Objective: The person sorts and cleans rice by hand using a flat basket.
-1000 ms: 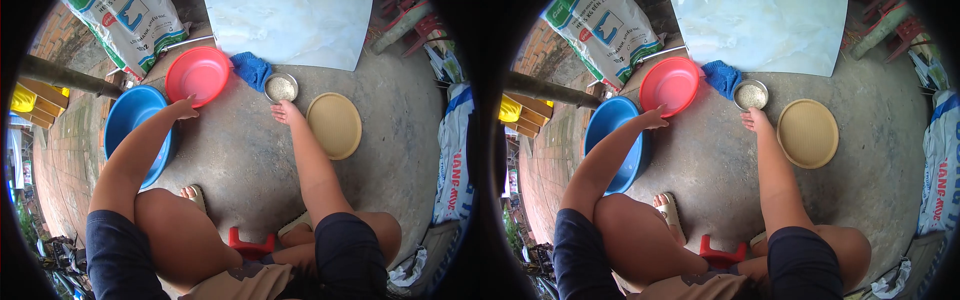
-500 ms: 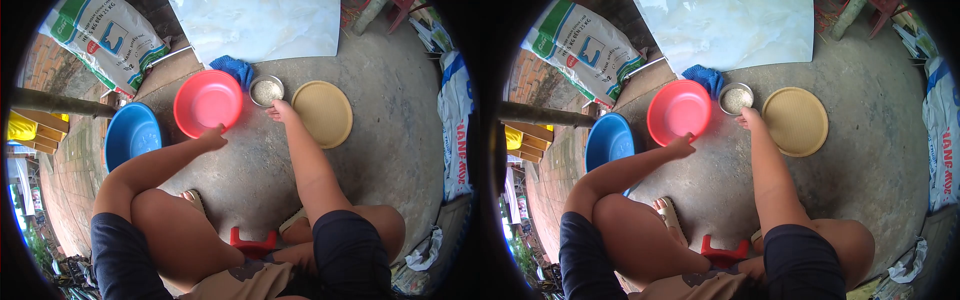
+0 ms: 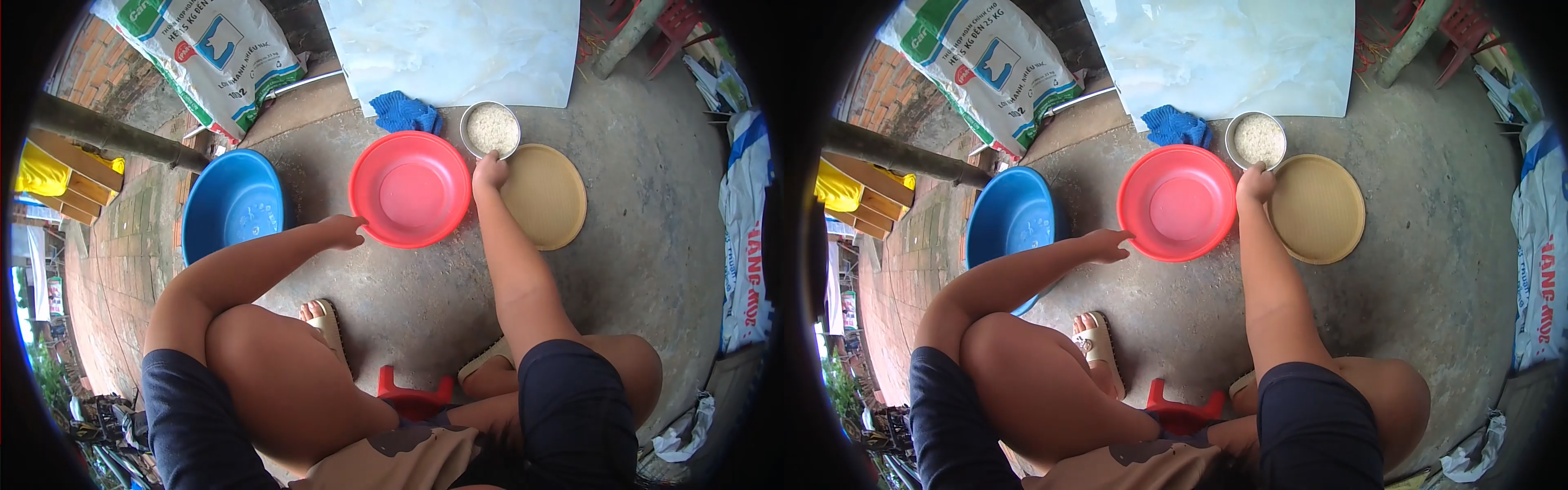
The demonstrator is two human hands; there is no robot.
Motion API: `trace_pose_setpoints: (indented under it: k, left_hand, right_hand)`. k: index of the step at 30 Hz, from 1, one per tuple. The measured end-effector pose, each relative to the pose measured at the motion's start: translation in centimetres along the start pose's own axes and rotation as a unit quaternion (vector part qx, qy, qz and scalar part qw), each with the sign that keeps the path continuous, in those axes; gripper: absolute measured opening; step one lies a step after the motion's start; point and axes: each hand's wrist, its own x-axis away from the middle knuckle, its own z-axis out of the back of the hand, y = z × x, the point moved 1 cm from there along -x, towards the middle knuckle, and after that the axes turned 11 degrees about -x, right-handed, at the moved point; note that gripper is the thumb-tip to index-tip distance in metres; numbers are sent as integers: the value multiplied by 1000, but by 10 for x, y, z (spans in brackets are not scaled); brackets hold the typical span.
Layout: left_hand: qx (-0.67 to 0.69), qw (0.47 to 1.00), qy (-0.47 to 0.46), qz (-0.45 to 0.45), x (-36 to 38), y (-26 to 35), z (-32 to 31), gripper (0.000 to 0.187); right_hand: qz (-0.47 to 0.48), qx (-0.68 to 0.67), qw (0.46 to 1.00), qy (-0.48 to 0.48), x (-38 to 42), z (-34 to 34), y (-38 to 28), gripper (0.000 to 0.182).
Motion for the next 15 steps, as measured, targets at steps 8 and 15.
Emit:
trace_pose_setpoints:
  k: [8, 15]
  left_hand:
    - [-6, 1000, 23, 2, 7, 7, -7, 54]
    - [-7, 1000, 5, -16, 14, 29, -6, 56]
  right_hand:
    - [321, 84, 940, -79, 50, 5, -30, 35]
    - [518, 247, 776, -262, 78, 2, -30, 16]
